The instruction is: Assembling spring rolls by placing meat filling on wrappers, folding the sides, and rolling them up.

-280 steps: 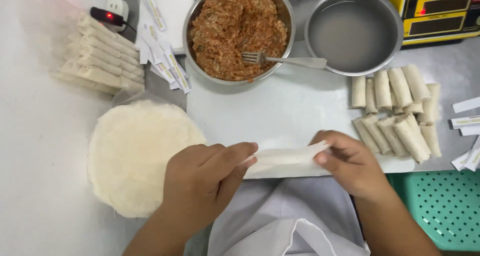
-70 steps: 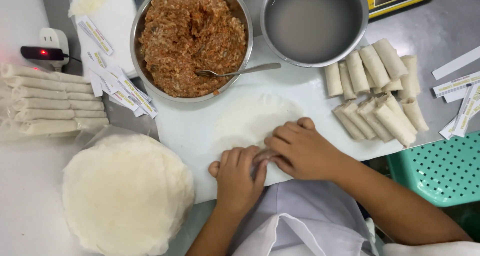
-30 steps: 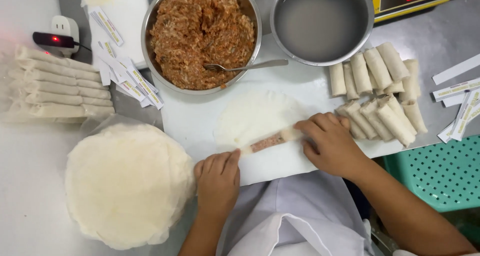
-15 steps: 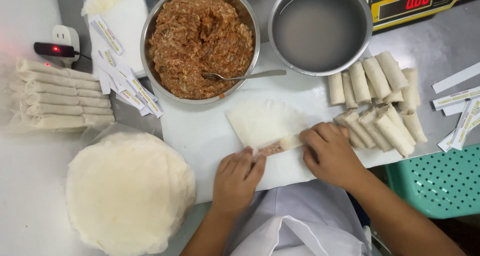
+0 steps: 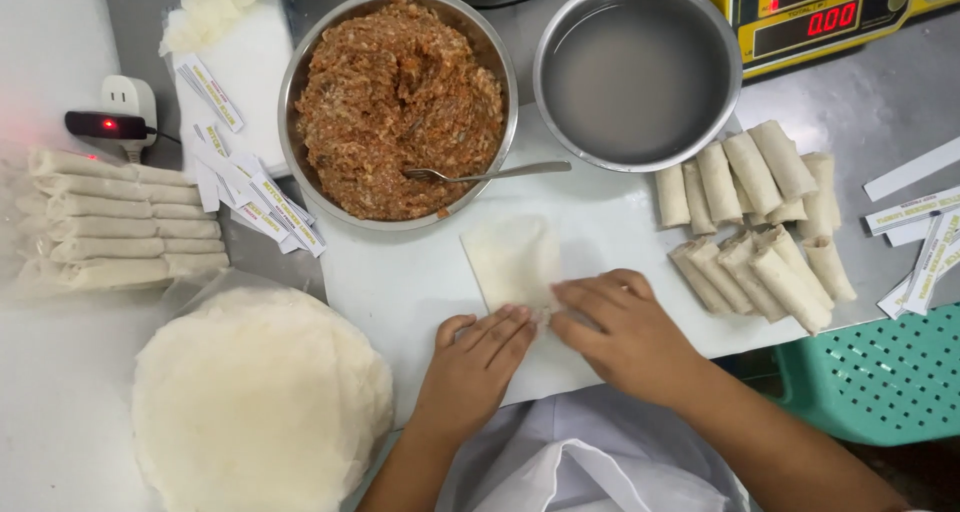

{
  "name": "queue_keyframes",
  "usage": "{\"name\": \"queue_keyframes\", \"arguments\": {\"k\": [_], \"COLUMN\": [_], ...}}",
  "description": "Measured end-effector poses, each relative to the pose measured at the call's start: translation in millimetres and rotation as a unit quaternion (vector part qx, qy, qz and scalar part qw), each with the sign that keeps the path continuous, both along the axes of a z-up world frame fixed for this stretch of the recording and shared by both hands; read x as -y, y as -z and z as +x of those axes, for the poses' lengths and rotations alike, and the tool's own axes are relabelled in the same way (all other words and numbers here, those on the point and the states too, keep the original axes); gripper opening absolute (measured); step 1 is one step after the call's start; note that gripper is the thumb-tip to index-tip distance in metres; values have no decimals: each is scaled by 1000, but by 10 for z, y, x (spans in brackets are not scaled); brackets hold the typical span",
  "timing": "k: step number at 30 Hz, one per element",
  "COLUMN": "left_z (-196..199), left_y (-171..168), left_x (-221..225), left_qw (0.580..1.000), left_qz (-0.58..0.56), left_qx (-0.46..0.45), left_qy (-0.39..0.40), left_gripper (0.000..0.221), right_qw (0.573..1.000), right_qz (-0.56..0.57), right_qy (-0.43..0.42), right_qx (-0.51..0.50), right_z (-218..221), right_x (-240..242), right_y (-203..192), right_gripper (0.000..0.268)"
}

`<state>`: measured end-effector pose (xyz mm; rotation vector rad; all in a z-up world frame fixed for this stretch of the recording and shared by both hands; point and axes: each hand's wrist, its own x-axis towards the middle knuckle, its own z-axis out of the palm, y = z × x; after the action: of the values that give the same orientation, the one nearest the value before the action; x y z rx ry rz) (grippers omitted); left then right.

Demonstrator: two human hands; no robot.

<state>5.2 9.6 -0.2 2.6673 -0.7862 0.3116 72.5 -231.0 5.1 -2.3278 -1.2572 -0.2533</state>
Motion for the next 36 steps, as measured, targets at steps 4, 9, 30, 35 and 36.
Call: {"name": "queue_keyframes", "arguments": {"k": [4,9,30,35,36], "left_z": [25,95,42,38,43], "left_y": [-70,-93,-52,38,42], "left_x": [13,24,14,-2,-13], "left_qw": [999,987,995,994,994], "left_qz": [-24,-50,-50,-55,-54], "left_qx": [-20,140,81,88,89], "left_qy": [-12,-55,-30,-24,-19], "left_gripper": [33,13,12,16,16], "right_qw": [999,998,973,975,968], "right_qz": [-4,-12,-228,-219,-238], "right_qy": [-39,-67,-7,-36,-14], "right_qx": [12,-11,-33,-29,-73], "right_z": [27,41,998,958,1052], "right_x": [-145,-206,-452,-469,-506], "right_y": [-34,-68,153,231,168], "right_gripper": [27,25,66,63,63]}}
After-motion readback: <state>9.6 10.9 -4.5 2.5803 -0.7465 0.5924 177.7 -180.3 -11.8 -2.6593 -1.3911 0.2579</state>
